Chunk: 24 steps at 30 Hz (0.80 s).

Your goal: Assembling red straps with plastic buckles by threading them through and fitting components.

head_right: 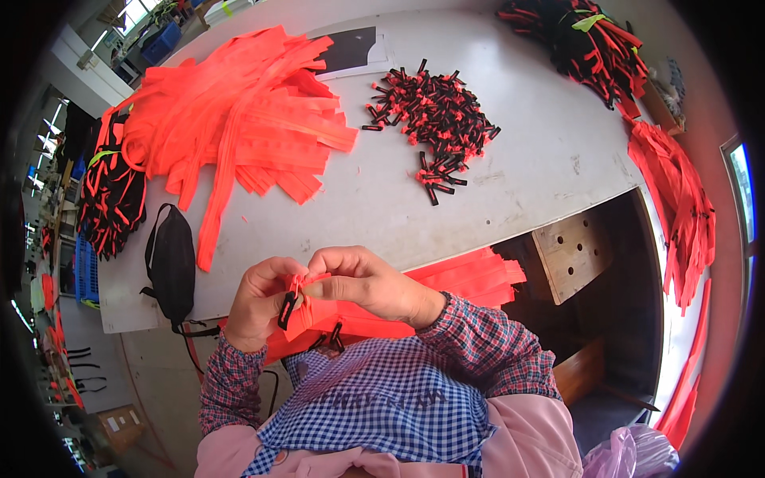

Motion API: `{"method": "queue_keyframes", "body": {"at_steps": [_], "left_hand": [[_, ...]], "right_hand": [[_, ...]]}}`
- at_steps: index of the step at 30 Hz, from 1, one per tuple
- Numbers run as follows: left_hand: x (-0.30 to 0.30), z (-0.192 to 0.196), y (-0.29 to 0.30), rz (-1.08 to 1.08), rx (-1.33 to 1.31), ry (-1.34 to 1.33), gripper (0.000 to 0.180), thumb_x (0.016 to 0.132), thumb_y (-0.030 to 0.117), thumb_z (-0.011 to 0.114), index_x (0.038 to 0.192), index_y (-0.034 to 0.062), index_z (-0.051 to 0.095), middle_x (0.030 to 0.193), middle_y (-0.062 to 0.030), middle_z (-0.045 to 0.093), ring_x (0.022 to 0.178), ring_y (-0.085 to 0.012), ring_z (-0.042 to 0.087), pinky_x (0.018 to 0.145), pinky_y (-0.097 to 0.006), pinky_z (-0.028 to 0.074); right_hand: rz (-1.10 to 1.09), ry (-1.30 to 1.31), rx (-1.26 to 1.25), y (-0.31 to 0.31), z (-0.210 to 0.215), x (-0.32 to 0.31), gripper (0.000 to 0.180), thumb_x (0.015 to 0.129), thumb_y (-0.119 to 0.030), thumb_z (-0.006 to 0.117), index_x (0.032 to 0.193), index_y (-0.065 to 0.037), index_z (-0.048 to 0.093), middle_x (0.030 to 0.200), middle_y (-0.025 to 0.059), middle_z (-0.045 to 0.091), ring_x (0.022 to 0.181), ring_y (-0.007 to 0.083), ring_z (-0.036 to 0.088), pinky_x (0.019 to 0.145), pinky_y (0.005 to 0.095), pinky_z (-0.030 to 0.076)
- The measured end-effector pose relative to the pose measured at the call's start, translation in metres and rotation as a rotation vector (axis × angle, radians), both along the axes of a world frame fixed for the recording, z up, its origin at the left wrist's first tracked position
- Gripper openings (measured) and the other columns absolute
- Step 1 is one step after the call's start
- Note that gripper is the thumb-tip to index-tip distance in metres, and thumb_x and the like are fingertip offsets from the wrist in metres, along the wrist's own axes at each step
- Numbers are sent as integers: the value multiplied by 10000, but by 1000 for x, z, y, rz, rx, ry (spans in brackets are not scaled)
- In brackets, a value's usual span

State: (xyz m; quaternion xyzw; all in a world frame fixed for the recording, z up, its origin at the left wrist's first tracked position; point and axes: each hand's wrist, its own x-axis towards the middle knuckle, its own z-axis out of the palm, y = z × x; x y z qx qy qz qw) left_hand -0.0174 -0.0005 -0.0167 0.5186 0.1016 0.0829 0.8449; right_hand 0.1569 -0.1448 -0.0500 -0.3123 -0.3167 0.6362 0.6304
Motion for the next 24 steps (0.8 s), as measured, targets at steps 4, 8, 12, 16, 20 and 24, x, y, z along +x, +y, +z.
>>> {"method": "queue_keyframes", "body": {"at_steps": [4, 8, 12, 16, 20, 24], "left_hand": [[0, -2, 2, -19, 21, -13, 304, 930, 27, 699, 1229, 8, 647, 1140, -52, 693, 1034, -118, 655, 925, -270, 541], [4, 3, 6, -31, 275, -28, 311, 938, 7, 682, 1246, -3, 637, 1141, -60, 695, 1035, -112, 651, 920, -268, 536], [4, 14, -4, 100, 326, -2, 313, 926, 11, 698, 1234, -11, 645, 1133, -63, 703, 1013, -106, 652, 908, -268, 534], [1, 23, -13, 223, 371, 137, 276, 904, 23, 728, 1174, -6, 680, 1048, -45, 722, 948, -102, 662, 863, -262, 537], [-1, 29, -11, 205, 667, 151, 191, 884, -4, 727, 1074, -10, 714, 951, -53, 725, 878, -115, 679, 794, -264, 542], [-3, 32, -15, 213, 843, 125, 184, 844, -48, 727, 1027, -28, 721, 931, -94, 725, 838, -154, 695, 736, -274, 549]], "right_hand": [[-79, 54, 13, 1, -3, -9, 78, 980, -70, 636, 1041, -31, 664, 990, -10, 652, 918, 73, 569, 840, 241, 454], [-168, 58, 17, 0, 1, -16, 78, 973, -55, 646, 1039, -16, 659, 1002, 21, 659, 930, 98, 580, 839, 258, 466], [-360, -622, 209, -5, 12, -9, 89, 968, -47, 662, 1040, 4, 653, 1020, 59, 663, 952, 122, 604, 825, 285, 496], [-460, -734, 282, -3, 18, -11, 121, 954, -47, 686, 1060, 7, 660, 1014, 79, 666, 936, 149, 622, 796, 305, 514], [-407, -348, 136, -1, 17, -18, 160, 917, -46, 731, 1061, -2, 675, 998, 68, 674, 926, 166, 630, 785, 305, 519], [-488, -741, 318, -2, 15, -14, 198, 868, -73, 786, 1038, -17, 701, 961, 61, 666, 902, 190, 631, 764, 309, 520]]}}
